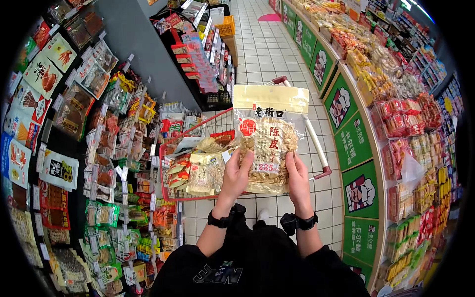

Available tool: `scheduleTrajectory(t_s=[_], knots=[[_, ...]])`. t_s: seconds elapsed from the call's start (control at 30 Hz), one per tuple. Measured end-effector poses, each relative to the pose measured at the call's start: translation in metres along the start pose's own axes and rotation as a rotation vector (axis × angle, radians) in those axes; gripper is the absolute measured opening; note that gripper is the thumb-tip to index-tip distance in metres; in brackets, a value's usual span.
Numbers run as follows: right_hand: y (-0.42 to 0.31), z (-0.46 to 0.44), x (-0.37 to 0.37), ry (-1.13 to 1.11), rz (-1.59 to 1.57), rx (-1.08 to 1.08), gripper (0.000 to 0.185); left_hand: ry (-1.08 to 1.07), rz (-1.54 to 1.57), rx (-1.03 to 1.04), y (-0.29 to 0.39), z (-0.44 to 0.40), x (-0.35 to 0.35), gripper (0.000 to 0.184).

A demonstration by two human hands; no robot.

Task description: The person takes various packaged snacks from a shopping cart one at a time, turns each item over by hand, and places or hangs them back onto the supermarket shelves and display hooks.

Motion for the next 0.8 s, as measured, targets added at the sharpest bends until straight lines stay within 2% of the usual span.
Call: scheduleTrajectory(t_s=[0.2, 0.43, 0.53, 0.6, 0.63, 0.73, 0.77, 0.8], knots=[[0.003, 0.019, -0.008, -0.103, 0.093, 0.059, 0.041, 0.051, 0.034, -0.039, 0.008, 0.03, 0.001, 0.035], [0.012, 0.048, 0.046, -0.288, 0.146, 0.132, 0.038, 0.241, -0.025, 0.051, 0.043, 0.089, -0.053, 0.033], [0.019, 0.077, 0.085, -0.283, 0.3, 0.024, 0.047, 0.44, -0.06, 0.141, 0.069, 0.132, -0.088, 0.033], [0.033, 0.102, 0.11, -0.399, 0.401, -0.069, 0.049, 0.587, -0.192, 0.224, 0.089, 0.165, -0.11, 0.035], [0.027, 0.127, 0.132, -0.482, 0.438, -0.012, 0.051, 0.629, -0.211, 0.221, 0.097, 0.183, -0.12, 0.036], [0.05, 0.175, 0.171, -0.751, 0.586, -0.075, 0.069, 0.678, -0.229, 0.201, 0.13, 0.232, -0.127, 0.037], [0.051, 0.193, 0.182, -0.786, 0.595, -0.074, 0.081, 0.669, -0.252, 0.193, 0.14, 0.248, -0.129, 0.045], [0.058, 0.207, 0.191, -0.815, 0.607, -0.078, 0.081, 0.699, -0.252, 0.204, 0.151, 0.265, -0.13, 0.045]])
Point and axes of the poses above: each hand's wrist, its own z-axis away from the middle knuckle, its own x-axis out of the palm, y = z × x, the point moved 3 cm from there along -z, towards the middle knuckle, and after that the axes turned 11 degrees about x, right-handed, at the moved point
